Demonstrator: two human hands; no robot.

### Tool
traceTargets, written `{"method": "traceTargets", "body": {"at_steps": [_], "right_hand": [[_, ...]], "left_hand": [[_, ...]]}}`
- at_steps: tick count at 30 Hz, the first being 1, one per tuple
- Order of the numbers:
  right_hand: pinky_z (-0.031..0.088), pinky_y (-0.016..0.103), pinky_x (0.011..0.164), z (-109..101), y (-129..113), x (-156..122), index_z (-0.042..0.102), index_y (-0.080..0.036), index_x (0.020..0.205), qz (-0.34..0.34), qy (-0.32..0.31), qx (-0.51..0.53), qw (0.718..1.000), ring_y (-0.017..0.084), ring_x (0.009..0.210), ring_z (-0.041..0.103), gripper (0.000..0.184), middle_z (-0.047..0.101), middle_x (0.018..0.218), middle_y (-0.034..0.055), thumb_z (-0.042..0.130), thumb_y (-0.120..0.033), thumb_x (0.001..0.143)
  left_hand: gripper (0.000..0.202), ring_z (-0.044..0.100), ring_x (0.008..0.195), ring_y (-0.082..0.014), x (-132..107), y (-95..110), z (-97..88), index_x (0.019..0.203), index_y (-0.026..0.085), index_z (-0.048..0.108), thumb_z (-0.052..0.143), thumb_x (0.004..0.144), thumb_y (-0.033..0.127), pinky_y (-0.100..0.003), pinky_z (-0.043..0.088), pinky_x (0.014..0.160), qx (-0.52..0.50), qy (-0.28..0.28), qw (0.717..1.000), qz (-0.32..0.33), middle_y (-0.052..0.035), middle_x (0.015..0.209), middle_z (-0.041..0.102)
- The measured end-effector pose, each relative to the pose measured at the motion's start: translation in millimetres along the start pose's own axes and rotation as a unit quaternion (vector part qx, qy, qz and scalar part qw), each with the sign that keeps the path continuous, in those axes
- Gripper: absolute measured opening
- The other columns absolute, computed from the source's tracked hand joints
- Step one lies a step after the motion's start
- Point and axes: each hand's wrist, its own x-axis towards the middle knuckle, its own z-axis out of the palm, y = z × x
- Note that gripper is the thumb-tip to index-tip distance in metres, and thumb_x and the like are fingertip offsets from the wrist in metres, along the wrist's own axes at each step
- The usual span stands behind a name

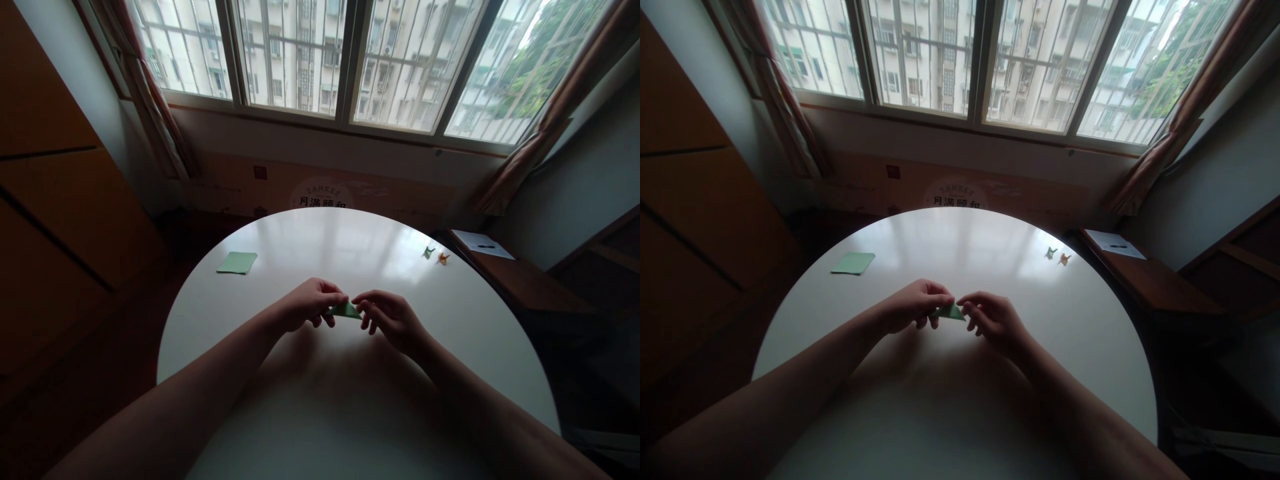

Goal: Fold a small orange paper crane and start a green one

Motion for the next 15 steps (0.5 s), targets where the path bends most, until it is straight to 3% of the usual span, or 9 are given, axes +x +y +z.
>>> {"method": "traceTargets", "body": {"at_steps": [3, 6, 10, 15], "right_hand": [[0.053, 0.026, 0.049, -2.7, 2.5, 0.6, 0.071, -0.018, 0.098, 0.0, -0.003, 0.023, 1.0, 0.015, 0.058, 0.065, 0.024, 0.071, 0.078, 0.005, 0.071, -0.04, 0.086], [0.054, 0.025, 0.052, -5.3, 1.0, -0.8, 0.071, -0.018, 0.1, -0.004, -0.046, 0.007, 0.999, 0.014, 0.059, 0.065, 0.024, 0.069, 0.075, 0.0029, 0.075, -0.034, 0.083], [0.052, 0.024, 0.055, -7.2, -4.2, -3.3, 0.073, -0.018, 0.1, -0.041, -0.09, -0.056, 0.993, 0.013, 0.062, 0.063, 0.018, 0.071, 0.08, 0.004, 0.073, -0.028, 0.084], [0.046, 0.023, 0.057, -9.6, -7.6, -4.2, 0.078, -0.018, 0.087, -0.094, -0.106, -0.172, 0.975, 0.012, 0.06, 0.058, 0.011, 0.069, 0.071, 0.003, 0.074, -0.028, 0.085]], "left_hand": [[0.028, 0.054, 0.048, -0.0097, -0.3, -1.0, -0.2, 0.082, 0.013, 0.074, 0.074, 0.078, 0.041, -0.018, 0.03, 0.039, 0.02, -0.031, 0.999, 0.001, -0.0008, 0.061, 0.062], [0.03, 0.053, 0.052, -0.0089, -1.0, -1.6, -1.4, 0.09, 0.013, 0.075, 0.076, 0.076, 0.04, -0.018, 0.032, 0.041, 0.036, -0.041, 0.998, 0.009, -0.002, 0.069, 0.066], [0.034, 0.056, 0.057, -0.0102, -0.6, -3.3, -3.0, 0.098, 0.014, 0.073, 0.077, 0.076, 0.039, -0.019, 0.037, 0.046, 0.054, -0.037, 0.998, 0.023, -0.0034, 0.076, 0.069], [0.036, 0.064, 0.064, -0.0149, 5.1, -10.9, 0.1, 0.106, 0.013, 0.07, 0.072, 0.079, 0.038, -0.023, 0.044, 0.052, 0.083, -0.023, 0.995, 0.048, -0.0058, 0.078, 0.07]]}}
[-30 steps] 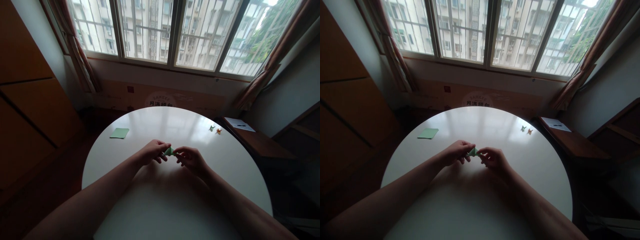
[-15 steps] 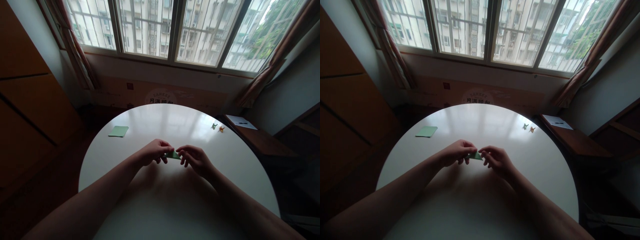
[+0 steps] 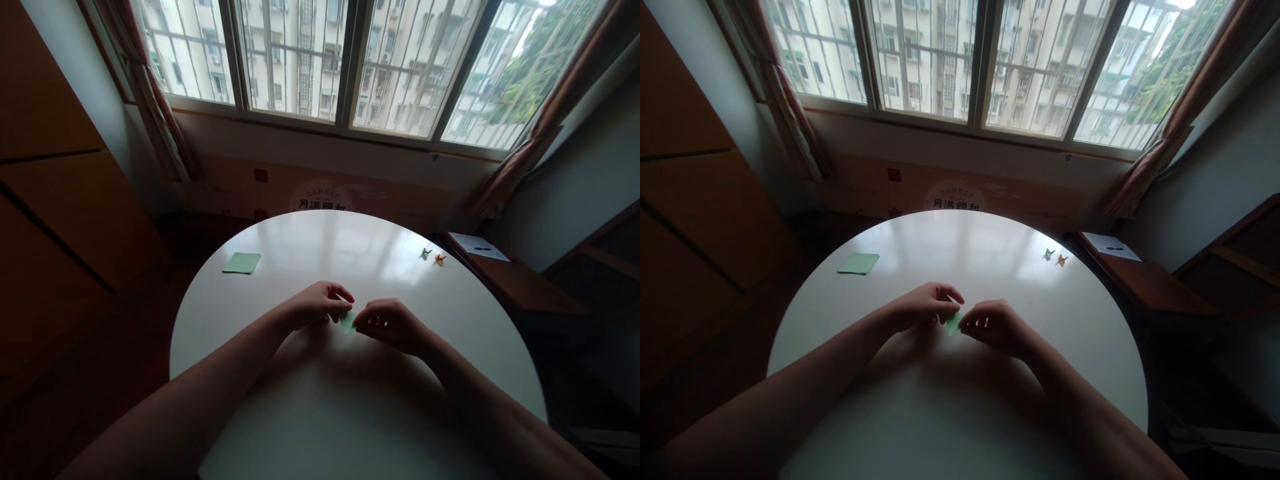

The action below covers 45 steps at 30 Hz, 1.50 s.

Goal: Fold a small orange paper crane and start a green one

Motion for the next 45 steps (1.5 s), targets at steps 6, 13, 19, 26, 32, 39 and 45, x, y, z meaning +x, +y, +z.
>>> {"method": "traceTargets", "body": {"at_steps": [6, 13, 19, 26, 32, 39, 45], "right_hand": [[0.046, 0.024, 0.06, -5.6, 2.3, -2.5, 0.079, -0.021, 0.087, -0.028, -0.016, -0.112, 0.993, 0.012, 0.064, 0.06, 0.006, 0.069, 0.082, 0.0044, 0.073, -0.022, 0.085], [0.051, 0.03, 0.079, -5.7, 6.9, -1.7, 0.079, -0.024, 0.088, -0.018, -0.042, -0.136, 0.99, 0.019, 0.086, 0.067, 0.007, 0.073, 0.097, 0.0052, 0.075, -0.022, 0.083], [0.052, 0.026, 0.073, -15.4, 6.1, 5.5, 0.078, -0.02, 0.096, 0.024, -0.104, -0.045, 0.993, 0.016, 0.08, 0.067, 0.013, 0.073, 0.096, 0.0059, 0.072, -0.021, 0.085], [0.05, 0.024, 0.068, -27.7, 14.3, 22.5, 0.081, -0.02, 0.09, 0.033, -0.18, -0.022, 0.983, 0.015, 0.075, 0.065, 0.01, 0.072, 0.096, 0.0051, 0.075, -0.024, 0.082], [0.048, 0.023, 0.065, -32.4, 14.6, 31.3, 0.081, -0.018, 0.087, 0.031, -0.219, -0.039, 0.975, 0.012, 0.068, 0.061, 0.01, 0.071, 0.091, 0.0048, 0.074, -0.024, 0.083], [0.045, 0.023, 0.062, -36.2, 8.6, 29.0, 0.079, -0.019, 0.092, 0.038, -0.226, -0.084, 0.97, 0.011, 0.067, 0.059, 0.012, 0.07, 0.093, 0.0043, 0.068, -0.025, 0.09], [0.047, 0.025, 0.072, -33.6, 7.4, 29.1, 0.073, -0.021, 0.093, 0.047, -0.223, -0.102, 0.968, 0.014, 0.08, 0.063, 0.01, 0.069, 0.094, 0.0033, 0.064, -0.024, 0.094]], "left_hand": [[0.031, 0.069, 0.082, -0.0221, 6.2, -2.6, -2.5, 0.107, 0.013, 0.071, 0.061, 0.088, 0.035, -0.031, 0.053, 0.066, 0.124, 0.099, 0.984, 0.075, -0.0116, 0.097, 0.074], [0.016, 0.066, 0.096, -0.0227, 4.7, -2.3, 1.0, 0.094, 0.022, 0.079, 0.067, 0.083, 0.019, -0.034, 0.049, 0.089, 0.307, 0.102, 0.926, 0.194, -0.0057, 0.103, 0.075], [0.02, 0.067, 0.098, -0.0206, 1.8, 3.0, 0.7, 0.095, 0.023, 0.08, 0.066, 0.083, 0.014, -0.029, 0.049, 0.088, 0.431, 0.021, 0.877, 0.213, -0.0052, 0.106, 0.075], [0.017, 0.065, 0.063, -0.023, -45.5, 64.7, 13.6, 0.07, 0.012, 0.075, 0.064, 0.069, 0.0, -0.031, 0.048, 0.059, 0.574, -0.024, 0.805, 0.147, -0.0096, 0.069, 0.07], [0.028, 0.067, 0.092, -0.0359, -78.0, 42.6, 102.9, 0.105, 0.009, 0.078, 0.061, 0.087, 0.022, -0.042, 0.053, 0.066, 0.702, -0.085, 0.682, 0.186, -0.0245, 0.105, 0.072], [0.047, 0.065, 0.112, -0.0387, -63.6, -12.2, 117.7, 0.119, 0.006, 0.072, 0.042, 0.098, 0.035, -0.051, 0.051, 0.085, 0.668, 0.105, 0.657, 0.335, -0.0207, 0.12, 0.072], [0.032, 0.066, 0.114, -0.0383, -58.6, -29.2, 113.0, 0.116, 0.021, 0.073, 0.053, 0.095, 0.032, -0.052, 0.05, 0.085, 0.64, 0.169, 0.675, 0.326, -0.0156, 0.119, 0.074]]}}
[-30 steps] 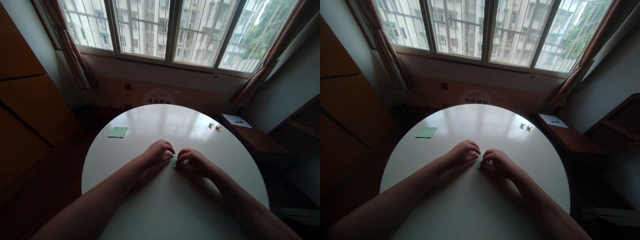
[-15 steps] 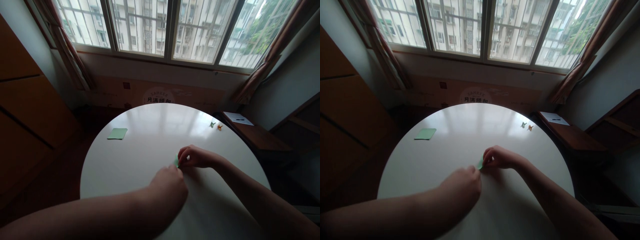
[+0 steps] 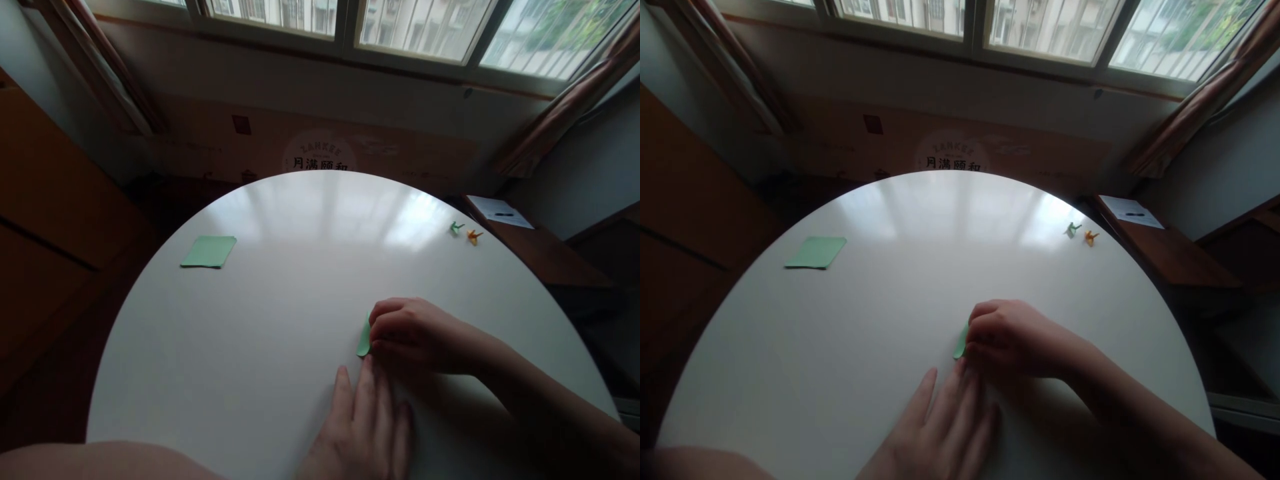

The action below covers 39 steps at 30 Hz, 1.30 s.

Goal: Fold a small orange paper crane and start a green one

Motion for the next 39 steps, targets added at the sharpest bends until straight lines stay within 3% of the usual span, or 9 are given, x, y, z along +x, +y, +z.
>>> {"method": "traceTargets", "body": {"at_steps": [2, 5, 8, 15, 18, 20, 23, 29, 39], "right_hand": [[0.046, 0.025, 0.071, 0.9, -0.4, 1.1, 0.072, -0.02, 0.092, 0.002, 0.004, 0.003, 1.0, 0.015, 0.08, 0.063, 0.011, 0.069, 0.091, 0.0035, 0.063, -0.026, 0.095], [0.046, 0.025, 0.07, 2.7, 0.1, 2.3, 0.07, -0.019, 0.091, 0.01, 0.008, 0.007, 1.0, 0.015, 0.078, 0.062, 0.011, 0.069, 0.089, 0.0041, 0.062, -0.027, 0.095], [0.044, 0.025, 0.068, 4.4, 1.5, 2.9, 0.067, -0.019, 0.087, 0.018, 0.012, -0.003, 1.0, 0.015, 0.075, 0.06, 0.011, 0.068, 0.085, 0.004, 0.062, -0.025, 0.094], [0.039, 0.026, 0.062, 0.7, -1.3, 0.9, 0.056, -0.019, 0.08, 0.007, -0.003, -0.023, 1.0, 0.015, 0.07, 0.055, 0.011, 0.062, 0.076, 0.0022, 0.06, -0.015, 0.089], [0.038, 0.027, 0.062, -4.0, -5.5, -2.6, 0.051, -0.02, 0.074, -0.015, -0.037, -0.026, 0.999, 0.016, 0.071, 0.054, 0.017, 0.059, 0.073, 0.0013, 0.06, -0.014, 0.087], [0.039, 0.028, 0.063, -6.6, -7.5, -4.8, 0.05, -0.02, 0.073, -0.02, -0.055, -0.027, 0.998, 0.016, 0.072, 0.054, 0.018, 0.06, 0.073, 0.0016, 0.06, -0.013, 0.086], [0.041, 0.029, 0.065, -9.0, -8.6, -6.3, 0.051, -0.02, 0.074, -0.02, -0.067, -0.021, 0.997, 0.017, 0.074, 0.055, 0.016, 0.061, 0.076, 0.0025, 0.06, -0.011, 0.084], [0.041, 0.028, 0.065, -9.0, -8.5, -7.5, 0.053, -0.02, 0.074, -0.005, -0.068, -0.023, 0.997, 0.017, 0.077, 0.056, 0.017, 0.062, 0.076, 0.003, 0.061, -0.01, 0.085], [0.042, 0.029, 0.066, -7.2, -5.2, -10.0, 0.059, -0.02, 0.075, 0.005, -0.045, -0.065, 0.997, 0.017, 0.077, 0.057, 0.016, 0.063, 0.078, 0.0029, 0.064, -0.016, 0.09]], "left_hand": [[0.031, 0.064, 0.115, -0.0421, -3.5, 6.8, 12.4, 0.11, 0.022, 0.075, 0.054, 0.094, 0.039, -0.059, 0.048, 0.088, -0.014, 0.016, 0.999, -0.043, -0.0178, 0.118, 0.074], [0.032, 0.062, 0.119, -0.0433, -6.6, 13.9, 26.5, 0.117, 0.025, 0.072, 0.055, 0.093, 0.039, -0.062, 0.046, 0.092, -0.023, 0.01, 0.999, -0.034, -0.0164, 0.122, 0.072], [0.032, 0.059, 0.123, -0.042, -6.2, 13.0, 29.1, 0.119, 0.026, 0.07, 0.055, 0.093, 0.038, -0.062, 0.043, 0.097, -0.019, 0.032, 0.998, -0.044, -0.0143, 0.123, 0.072], [0.031, 0.061, 0.121, -0.0417, -1.3, 3.6, 22.0, 0.114, 0.023, 0.071, 0.055, 0.091, 0.037, -0.061, 0.042, 0.098, 0.009, 0.054, 0.997, -0.048, -0.0143, 0.12, 0.073], [0.03, 0.063, 0.118, -0.0352, 0.3, -2.2, 11.2, 0.112, 0.022, 0.073, 0.053, 0.091, 0.032, -0.05, 0.048, 0.094, 0.013, 0.053, 0.998, -0.021, -0.0104, 0.12, 0.074], [0.034, 0.062, 0.12, -0.0316, 1.5, -6.4, 2.3, 0.119, 0.021, 0.07, 0.053, 0.092, 0.031, -0.044, 0.05, 0.093, -0.004, 0.005, 1.0, 0.016, -0.0094, 0.126, 0.071], [0.03, 0.066, 0.114, -0.0318, 3.9, -10.9, -6.5, 0.114, 0.021, 0.071, 0.051, 0.093, 0.028, -0.045, 0.05, 0.091, -0.025, 0.014, 1.0, 0.011, -0.0097, 0.119, 0.074], [0.033, 0.069, 0.108, -0.034, 6.3, -13.6, -9.5, 0.117, 0.022, 0.071, 0.048, 0.094, 0.026, -0.048, 0.054, 0.086, -0.04, -0.022, 0.999, 0.012, -0.0106, 0.12, 0.074], [0.03, 0.071, 0.102, -0.0319, 10.8, -15.7, -7.7, 0.114, 0.018, 0.072, 0.051, 0.092, 0.022, -0.046, 0.053, 0.095, -0.069, -0.021, 0.997, 0.029, -0.0131, 0.118, 0.074]]}}
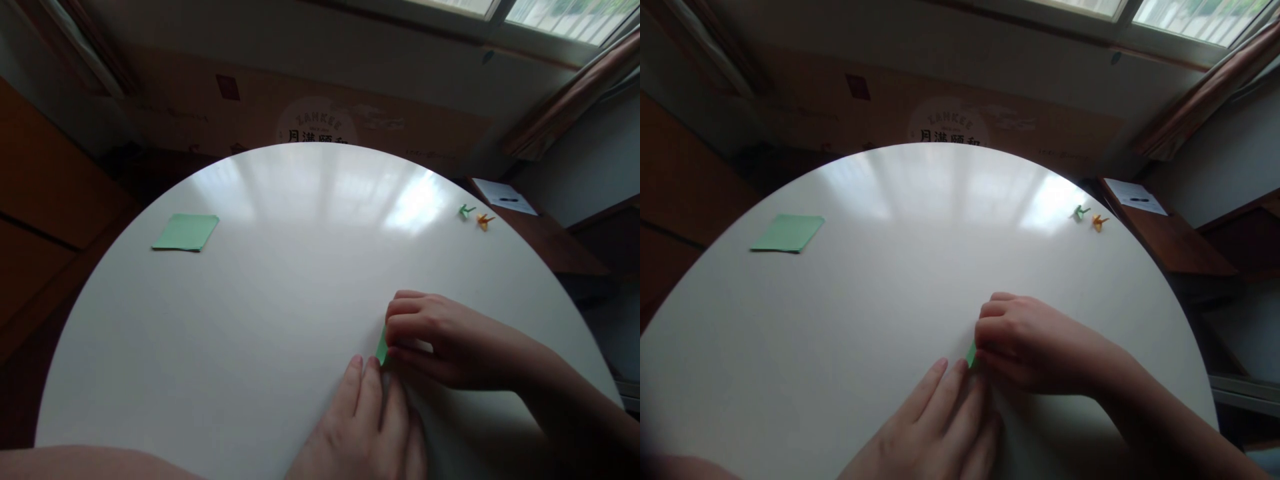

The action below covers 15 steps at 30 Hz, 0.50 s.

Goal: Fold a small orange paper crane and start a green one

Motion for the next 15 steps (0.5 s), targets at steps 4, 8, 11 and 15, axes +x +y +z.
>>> {"method": "traceTargets", "body": {"at_steps": [4, 8, 11, 15], "right_hand": [[0.045, 0.029, 0.068, -0.6, 3.7, -1.9, 0.061, -0.021, 0.076, -0.003, 0.0, 0.012, 1.0, 0.018, 0.079, 0.058, 0.015, 0.065, 0.081, 0.003, 0.066, -0.018, 0.09], [0.046, 0.028, 0.069, -0.9, 7.7, -2.6, 0.062, -0.021, 0.078, 0.006, 0.006, 0.026, 1.0, 0.017, 0.081, 0.059, 0.014, 0.066, 0.083, 0.0024, 0.066, -0.02, 0.091], [0.046, 0.028, 0.068, -0.5, 8.8, -2.2, 0.063, -0.021, 0.078, 0.01, 0.01, 0.024, 1.0, 0.017, 0.08, 0.059, 0.014, 0.066, 0.083, 0.0027, 0.066, -0.022, 0.092], [0.044, 0.028, 0.067, 1.2, 8.1, -1.2, 0.061, -0.021, 0.078, 0.014, 0.01, 0.01, 1.0, 0.017, 0.078, 0.058, 0.015, 0.065, 0.08, 0.0022, 0.065, -0.021, 0.092]], "left_hand": [[0.027, 0.072, 0.1, -0.0309, 2.6, -1.7, -0.7, 0.11, 0.019, 0.072, 0.052, 0.092, 0.02, -0.043, 0.054, 0.095, -0.019, 0.01, 1.0, 0.006, -0.0116, 0.118, 0.074], [0.027, 0.073, 0.098, -0.0287, 6.0, -5.5, -3.1, 0.106, 0.018, 0.073, 0.051, 0.091, 0.015, -0.04, 0.055, 0.094, -0.031, 0.026, 0.999, 0.012, -0.0106, 0.116, 0.075], [0.027, 0.072, 0.098, -0.0282, 5.9, -6.9, -4.8, 0.105, 0.015, 0.074, 0.051, 0.089, 0.014, -0.04, 0.054, 0.095, -0.022, 0.023, 0.999, 0.013, -0.0123, 0.113, 0.076], [0.03, 0.07, 0.099, -0.0311, 2.4, -5.3, -6.7, 0.108, 0.011, 0.074, 0.052, 0.09, 0.02, -0.044, 0.052, 0.092, 0.001, -0.002, 1.0, 0.008, -0.0162, 0.11, 0.076]]}}
